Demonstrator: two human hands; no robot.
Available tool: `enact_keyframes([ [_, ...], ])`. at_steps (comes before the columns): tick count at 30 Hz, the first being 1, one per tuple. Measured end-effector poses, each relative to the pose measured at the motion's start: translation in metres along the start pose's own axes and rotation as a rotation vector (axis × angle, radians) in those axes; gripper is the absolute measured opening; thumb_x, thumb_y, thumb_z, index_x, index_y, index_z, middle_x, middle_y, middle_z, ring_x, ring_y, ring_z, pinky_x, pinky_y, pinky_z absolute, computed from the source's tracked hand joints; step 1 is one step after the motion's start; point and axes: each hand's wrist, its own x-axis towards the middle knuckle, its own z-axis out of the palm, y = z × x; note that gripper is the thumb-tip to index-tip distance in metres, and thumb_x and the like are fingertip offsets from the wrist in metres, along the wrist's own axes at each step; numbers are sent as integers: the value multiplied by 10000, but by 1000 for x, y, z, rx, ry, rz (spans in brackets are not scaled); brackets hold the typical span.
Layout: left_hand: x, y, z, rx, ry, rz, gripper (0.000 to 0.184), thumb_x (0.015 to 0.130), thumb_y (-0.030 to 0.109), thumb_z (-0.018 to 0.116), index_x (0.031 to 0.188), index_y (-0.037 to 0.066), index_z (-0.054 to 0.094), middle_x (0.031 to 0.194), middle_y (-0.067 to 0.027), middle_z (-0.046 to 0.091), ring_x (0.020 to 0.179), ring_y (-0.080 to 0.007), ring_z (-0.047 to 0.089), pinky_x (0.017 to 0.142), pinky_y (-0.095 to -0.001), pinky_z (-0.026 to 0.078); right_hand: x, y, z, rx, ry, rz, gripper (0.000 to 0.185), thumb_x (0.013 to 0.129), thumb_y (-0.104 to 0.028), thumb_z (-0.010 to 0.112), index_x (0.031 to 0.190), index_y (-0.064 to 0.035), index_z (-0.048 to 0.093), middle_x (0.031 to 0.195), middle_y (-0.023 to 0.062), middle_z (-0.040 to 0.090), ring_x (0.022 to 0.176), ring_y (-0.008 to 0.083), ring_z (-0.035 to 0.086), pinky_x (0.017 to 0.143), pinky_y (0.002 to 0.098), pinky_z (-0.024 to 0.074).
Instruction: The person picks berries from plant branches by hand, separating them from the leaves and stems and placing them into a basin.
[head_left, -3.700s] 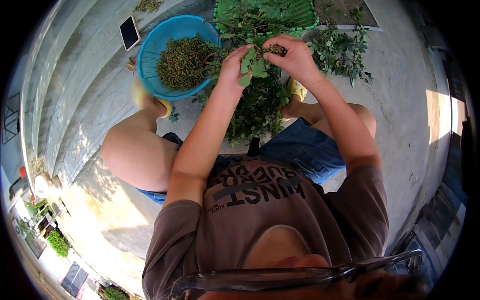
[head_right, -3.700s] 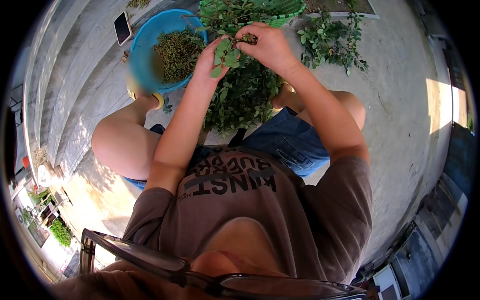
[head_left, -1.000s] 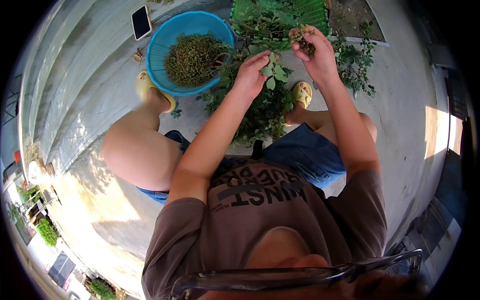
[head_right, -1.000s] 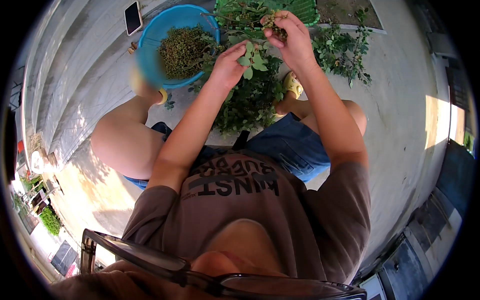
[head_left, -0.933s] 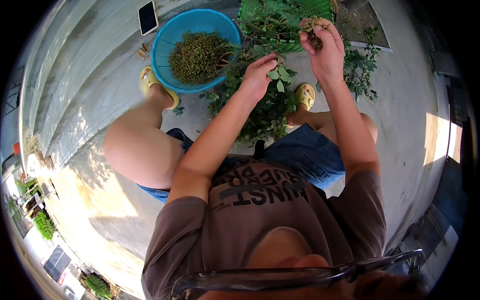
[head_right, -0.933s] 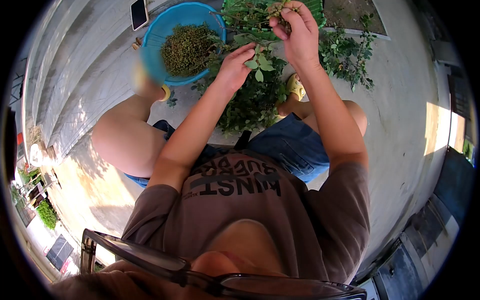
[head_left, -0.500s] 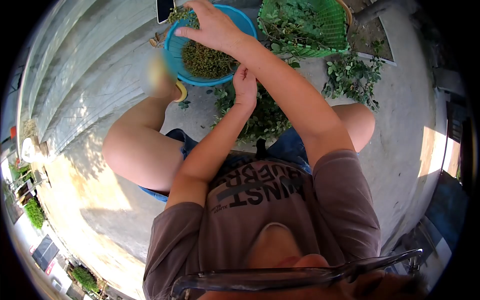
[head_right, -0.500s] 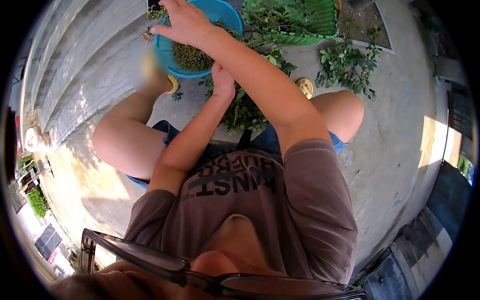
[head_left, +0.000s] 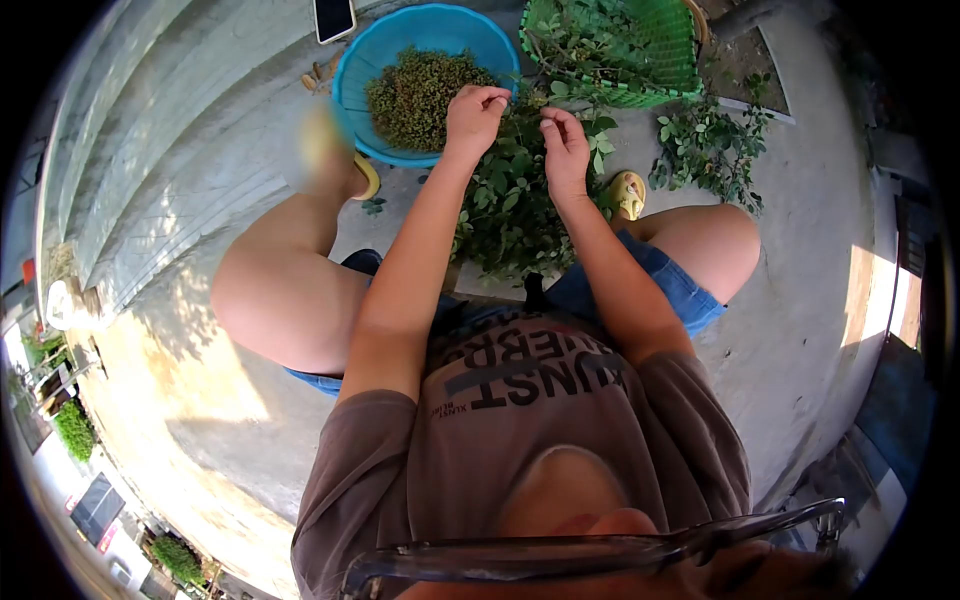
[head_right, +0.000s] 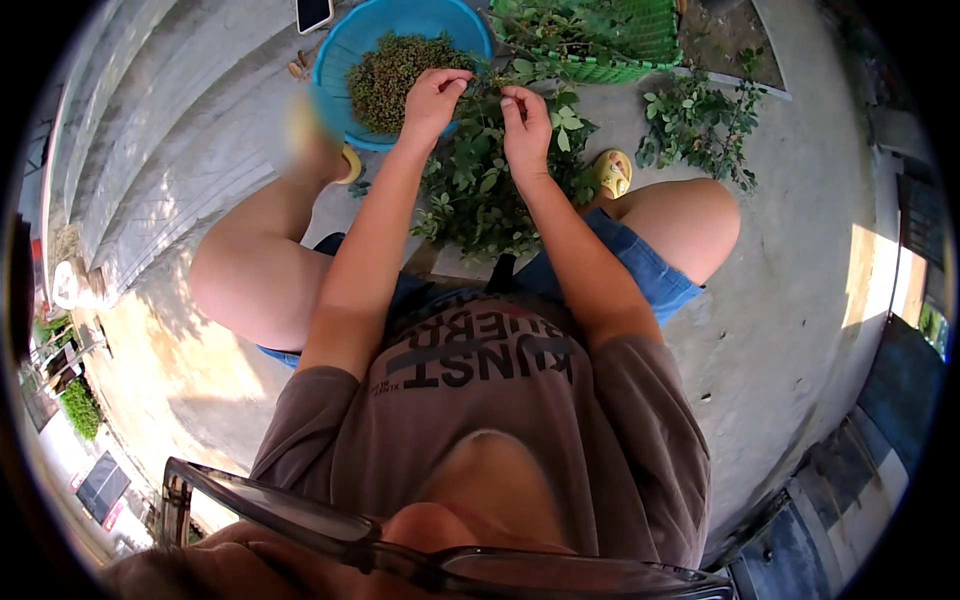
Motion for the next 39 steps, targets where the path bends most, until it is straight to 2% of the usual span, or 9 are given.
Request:
enact_keyframes([
  [3, 7, -14, 10, 156, -57, 80, 153, 794, 152, 621, 915, 90, 690, 904, -83, 558, 796, -202, 568, 740, -317, 454, 11, -5, 0, -17, -61, -80, 255, 831, -15, 558, 1084, -47, 570, 1012, 39, 520, 871, 137, 540, 735, 257, 452],
  [7, 6, -14, 17, 38, -139, -11, 163, 769, 165, 659, 900, 71, 682, 867, -71, 571, 792, -193, 577, 719, -315, 453, 20, -3, -4, -230, -102, -67, 359, 785, -1, 597, 1134, -71, 553, 1046, 63, 534, 896, 145, 553, 700, 263, 467],
  [12, 0, 8, 10, -245, -257, -190, 163, 760, 150, 686, 861, 23, 664, 775, -24, 602, 719, -120, 546, 659, -271, 425, 30, 10, -7, -45, -118, -10, 262, 753, -35, 663, 1008, -29, 600, 937, 51, 562, 830, 145, 577, 711, 267, 470],
  [14, -2, 15, 7, -313, -239, -238, 145, 767, 133, 681, 825, 3, 654, 741, -6, 607, 700, -87, 516, 637, -247, 401, 28, 3, -8, 12, -139, -75, 193, 788, -47, 663, 965, -16, 593, 934, 9, 548, 788, 84, 535, 703, 223, 452],
  [30, -7, 15, 6, -365, -299, -289, 115, 749, 114, 682, 793, 11, 655, 711, -9, 608, 659, -88, 522, 615, -245, 405, 25, -6, -7, -122, -40, -95, 89, 787, -71, 640, 804, 15, 627, 815, 11, 554, 692, 78, 523, 632, 226, 430],
  [32, -9, 14, 6, -337, -313, -363, 119, 772, 124, 660, 833, 22, 650, 773, -2, 616, 718, -97, 538, 673, -247, 416, 25, -1, -5, -154, -3, -47, 129, 752, -120, 661, 797, 0, 644, 776, 59, 600, 667, 162, 580, 634, 294, 474],
  [33, -11, 16, 6, -336, -317, -361, 119, 772, 124, 660, 833, 22, 650, 773, -2, 616, 718, -97, 538, 673, -247, 416, 28, 4, -7, -154, 0, -48, 129, 752, -120, 661, 797, 0, 644, 776, 59, 600, 667, 162, 580, 634, 294, 474],
  [35, -13, 20, 6, -292, -330, -326, 123, 775, 129, 658, 837, 22, 650, 758, -4, 611, 723, -104, 538, 671, -263, 417, 34, 12, -15, -221, 116, 235, 93, 773, -97, 650, 800, -8, 645, 803, 19, 598, 688, 96, 533, 626, 254, 440],
  [39, -9, 26, 3, -249, -258, -224, 120, 753, 119, 667, 786, 5, 658, 678, -15, 607, 638, -99, 522, 609, -258, 410, 22, 7, -22, -51, -45, 342, 110, 803, -102, 630, 859, -8, 636, 790, 9, 601, 724, 96, 529, 679, 248, 425],
])
